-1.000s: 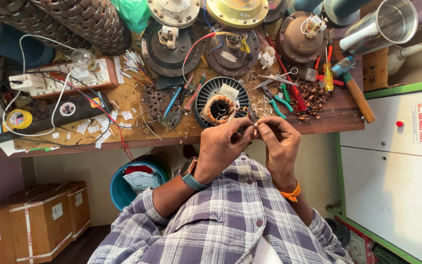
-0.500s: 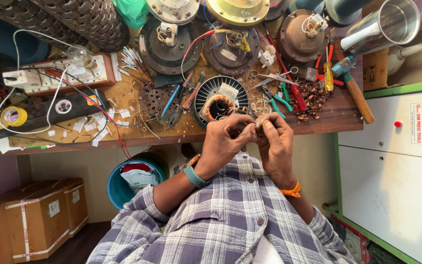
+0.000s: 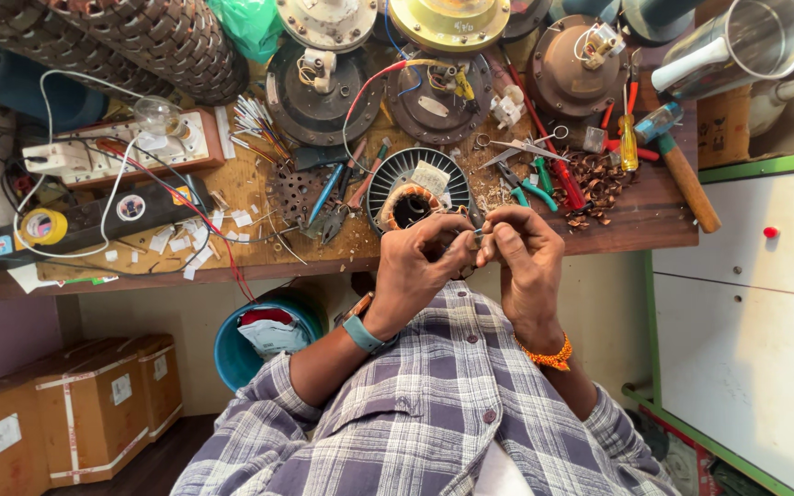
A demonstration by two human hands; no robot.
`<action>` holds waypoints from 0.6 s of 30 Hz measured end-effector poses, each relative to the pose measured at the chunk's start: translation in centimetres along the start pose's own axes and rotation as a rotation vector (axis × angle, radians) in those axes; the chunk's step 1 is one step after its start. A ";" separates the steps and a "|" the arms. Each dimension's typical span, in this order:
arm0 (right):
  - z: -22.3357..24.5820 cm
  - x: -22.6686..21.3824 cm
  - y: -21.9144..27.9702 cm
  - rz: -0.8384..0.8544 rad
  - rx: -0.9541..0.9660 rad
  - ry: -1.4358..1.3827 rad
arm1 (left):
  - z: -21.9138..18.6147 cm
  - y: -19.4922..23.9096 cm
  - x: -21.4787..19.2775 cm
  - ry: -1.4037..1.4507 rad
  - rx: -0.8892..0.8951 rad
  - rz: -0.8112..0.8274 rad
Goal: The person repairs an electrical motor stator by stripping insulation from wires, twisting them together, and cutting excess wire with pliers and scissors. The person works at a cluttered workbench with various tools and motor parts.
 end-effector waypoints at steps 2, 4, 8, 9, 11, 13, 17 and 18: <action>-0.1 -0.3 -0.1 -0.005 0.007 0.023 | -0.2 -0.1 0.1 -0.028 0.019 0.006; -0.3 -0.6 -0.3 0.007 0.009 0.031 | -0.2 -0.2 0.3 -0.041 0.026 0.018; -0.8 -1.0 -0.5 0.021 0.017 0.033 | 0.3 -0.5 0.6 0.015 -0.020 0.058; -1.0 -1.1 -0.4 0.012 0.025 0.031 | 0.5 -0.6 0.7 0.043 -0.041 0.067; -1.3 -1.1 -0.7 0.001 0.038 0.023 | 0.8 -0.9 0.5 0.047 -0.068 0.047; -1.6 -0.9 -0.8 0.019 0.062 0.030 | 1.0 -1.1 0.4 0.051 -0.088 0.033; -1.3 -0.2 -1.1 0.056 0.064 -0.035 | 1.0 -1.3 0.4 0.034 -0.070 0.018; -1.2 -0.1 -1.3 0.046 0.071 -0.035 | 0.8 -1.3 0.4 0.024 -0.055 0.013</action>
Point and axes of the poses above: each hand's wrist, its own y-axis away from the middle knuckle, its own x-axis out of the palm, z = x × y, the point moved 9 cm from there along -y, towards the middle knuckle, and after that the axes turned 14 degrees about -x, right-handed, at the moved point
